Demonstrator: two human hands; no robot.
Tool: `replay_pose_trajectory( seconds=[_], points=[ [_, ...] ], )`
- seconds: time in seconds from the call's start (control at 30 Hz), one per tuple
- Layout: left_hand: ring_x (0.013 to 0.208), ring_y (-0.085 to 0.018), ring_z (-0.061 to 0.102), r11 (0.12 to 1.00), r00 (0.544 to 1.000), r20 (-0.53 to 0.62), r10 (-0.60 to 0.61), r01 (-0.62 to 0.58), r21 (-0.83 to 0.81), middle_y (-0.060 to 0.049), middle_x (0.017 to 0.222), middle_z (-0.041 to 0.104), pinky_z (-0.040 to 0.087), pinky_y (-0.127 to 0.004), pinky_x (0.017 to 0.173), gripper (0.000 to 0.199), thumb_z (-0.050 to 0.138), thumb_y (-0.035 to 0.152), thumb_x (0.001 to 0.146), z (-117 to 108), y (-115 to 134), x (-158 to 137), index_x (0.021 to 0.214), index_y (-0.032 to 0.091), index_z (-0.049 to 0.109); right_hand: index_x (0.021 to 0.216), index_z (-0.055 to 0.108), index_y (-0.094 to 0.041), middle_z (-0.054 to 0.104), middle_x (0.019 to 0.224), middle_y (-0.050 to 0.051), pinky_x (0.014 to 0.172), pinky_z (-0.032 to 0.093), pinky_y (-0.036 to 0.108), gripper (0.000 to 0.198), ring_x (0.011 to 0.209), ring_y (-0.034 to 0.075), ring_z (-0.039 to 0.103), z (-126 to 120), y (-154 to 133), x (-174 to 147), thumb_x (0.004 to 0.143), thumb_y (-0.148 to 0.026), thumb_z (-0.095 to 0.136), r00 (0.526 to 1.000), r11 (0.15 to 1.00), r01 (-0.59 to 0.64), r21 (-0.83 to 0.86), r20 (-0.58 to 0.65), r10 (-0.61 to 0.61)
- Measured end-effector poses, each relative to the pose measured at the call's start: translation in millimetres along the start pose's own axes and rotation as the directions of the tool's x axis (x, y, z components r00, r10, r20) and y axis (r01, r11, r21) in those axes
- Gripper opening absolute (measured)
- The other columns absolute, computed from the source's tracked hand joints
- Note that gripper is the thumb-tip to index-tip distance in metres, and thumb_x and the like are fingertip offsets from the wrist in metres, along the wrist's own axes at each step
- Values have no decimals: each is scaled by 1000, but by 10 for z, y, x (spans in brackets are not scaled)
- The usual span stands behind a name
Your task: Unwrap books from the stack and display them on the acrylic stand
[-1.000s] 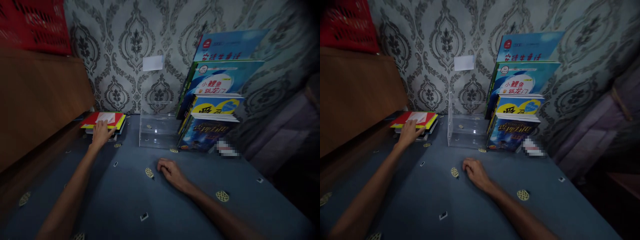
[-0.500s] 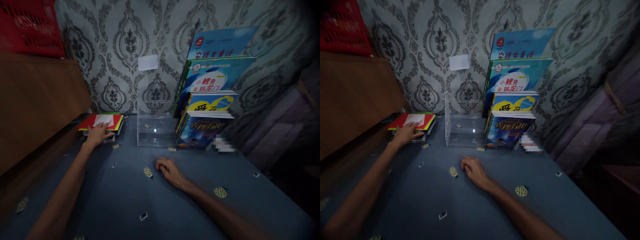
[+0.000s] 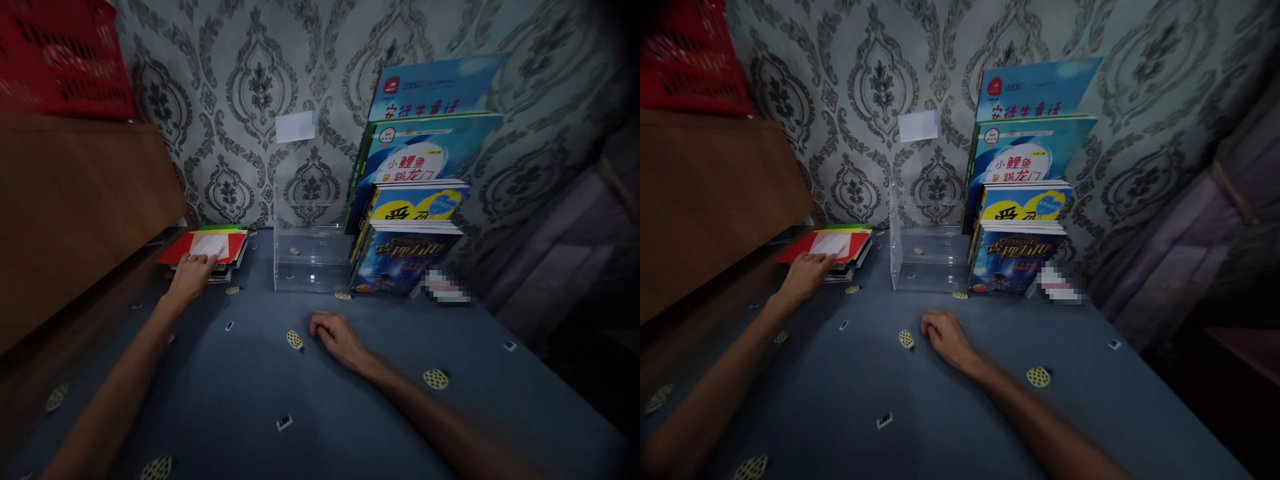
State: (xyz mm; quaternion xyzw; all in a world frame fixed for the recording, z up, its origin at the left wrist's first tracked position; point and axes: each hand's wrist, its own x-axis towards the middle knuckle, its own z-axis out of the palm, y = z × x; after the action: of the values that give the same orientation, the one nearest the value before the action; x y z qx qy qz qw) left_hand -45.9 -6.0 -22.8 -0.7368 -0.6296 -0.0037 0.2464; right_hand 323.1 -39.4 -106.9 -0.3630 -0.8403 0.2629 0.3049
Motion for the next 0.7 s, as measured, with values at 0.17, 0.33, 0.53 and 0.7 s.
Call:
replay_pose_trajectory(
  seconds=[0.17,0.33,0.53,0.7],
  points=[
    [100,-34,69,996,996,26,84,-84,19,-22,103,72,49,-45,92,34,42,6,92,-151,83,-88,114,9,67,67,58,-19,58,68,-1,66,39,25,26,66,14,54,13,26,2,72,2,45,1000,1000,-2,-2,-1,2],
    [96,-34,69,983,987,88,138,-148,111,-21,99,71,50,-45,89,33,41,1,91,-337,278,-331,110,5,67,66,56,-20,55,65,-2,64,36,25,24,63,14,52,11,13,-2,73,0,45,1000,1000,20,-16,-10,-20],
    [88,-30,71,968,951,210,228,-244,56,-16,94,72,53,-40,81,29,43,1,91,-470,665,-680,107,10,66,66,57,-20,55,65,-2,63,36,25,25,62,14,51,16,8,-1,74,0,46,999,999,35,-4,-18,-35],
    [83,-27,72,927,891,288,350,-373,28,-14,91,71,54,-38,76,27,43,0,91,-559,1063,-1006,105,11,64,66,57,-20,55,65,-2,63,36,26,26,62,15,51,25,23,-2,73,1,45,1000,1000,30,1,-7,-30]
  ],
)
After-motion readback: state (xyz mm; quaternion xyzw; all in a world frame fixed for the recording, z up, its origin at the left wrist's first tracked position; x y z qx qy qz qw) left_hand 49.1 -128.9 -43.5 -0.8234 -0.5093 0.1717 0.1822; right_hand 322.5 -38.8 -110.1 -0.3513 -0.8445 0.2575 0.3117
